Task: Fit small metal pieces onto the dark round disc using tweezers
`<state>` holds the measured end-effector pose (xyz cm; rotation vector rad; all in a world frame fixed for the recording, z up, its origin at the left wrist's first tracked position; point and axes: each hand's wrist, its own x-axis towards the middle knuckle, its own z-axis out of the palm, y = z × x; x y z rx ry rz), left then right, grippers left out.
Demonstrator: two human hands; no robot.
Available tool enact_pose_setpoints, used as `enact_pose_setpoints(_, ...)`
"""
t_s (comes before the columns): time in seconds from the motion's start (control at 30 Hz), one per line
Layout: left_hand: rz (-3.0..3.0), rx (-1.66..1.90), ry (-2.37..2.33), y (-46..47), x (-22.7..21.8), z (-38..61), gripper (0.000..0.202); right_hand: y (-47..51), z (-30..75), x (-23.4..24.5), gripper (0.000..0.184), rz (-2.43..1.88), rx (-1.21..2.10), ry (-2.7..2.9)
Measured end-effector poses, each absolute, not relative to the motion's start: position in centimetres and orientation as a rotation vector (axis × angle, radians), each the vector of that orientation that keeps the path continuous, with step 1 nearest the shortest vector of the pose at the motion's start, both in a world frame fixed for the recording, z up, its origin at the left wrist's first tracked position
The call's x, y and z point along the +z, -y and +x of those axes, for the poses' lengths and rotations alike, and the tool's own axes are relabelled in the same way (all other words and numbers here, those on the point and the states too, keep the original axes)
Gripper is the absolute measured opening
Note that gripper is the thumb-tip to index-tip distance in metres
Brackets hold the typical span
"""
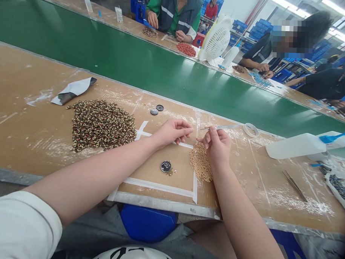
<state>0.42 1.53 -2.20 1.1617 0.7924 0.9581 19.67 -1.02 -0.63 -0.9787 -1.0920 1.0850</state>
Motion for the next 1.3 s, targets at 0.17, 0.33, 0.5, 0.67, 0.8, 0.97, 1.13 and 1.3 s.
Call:
enact_pose_setpoints(0.17, 1.172, 0.956, -0.795, -1.60, -2.15, 0.35, 0.030, 1.08, 19.63, -0.85, 0.033, -0.971, 1.050, 1.135)
enact_pose_setpoints(0.33, 1.177, 0.939, -0.793, -1.68, -2.08, 0.47, 0.026, 1.25, 19.41, -0.88, 0.033, -1.017, 0.998, 1.203)
enact_pose_setpoints(0.5, 1.159, 0.906, -0.816, -1.65, -1.99, 0.59, 0.020, 1.31, 19.25, -0.90, 0.035, -1.047, 0.948, 1.270)
enact_pose_setpoints(0.67, 1.165, 0.930, -0.844, -1.69, -2.20, 0.63, 0.027, 1.28, 19.18, -1.03, 0.032, -1.030, 0.942, 1.299)
enact_pose_setpoints(0.8, 1.163, 0.906, -0.862, -1.71, -2.20, 0.66, 0.026, 1.30, 19.13, -1.13, 0.033, -1.045, 0.936, 1.291)
enact_pose_setpoints(0.97, 1.167, 0.900, -0.872, -1.68, -1.91, 0.68, 0.026, 1.25, 19.14, -1.16, 0.035, -1.062, 0.921, 1.296)
enact_pose_setpoints(1.13, 1.161, 0.894, -0.886, -1.60, -1.79, 0.69, 0.025, 1.20, 19.19, -1.19, 0.033, -1.071, 0.927, 1.286)
enact_pose_setpoints(1.3, 1.146, 0.892, -0.874, -1.55, -1.75, 0.76, 0.024, 1.23, 19.23, -1.15, 0.028, -1.056, 0.939, 1.298)
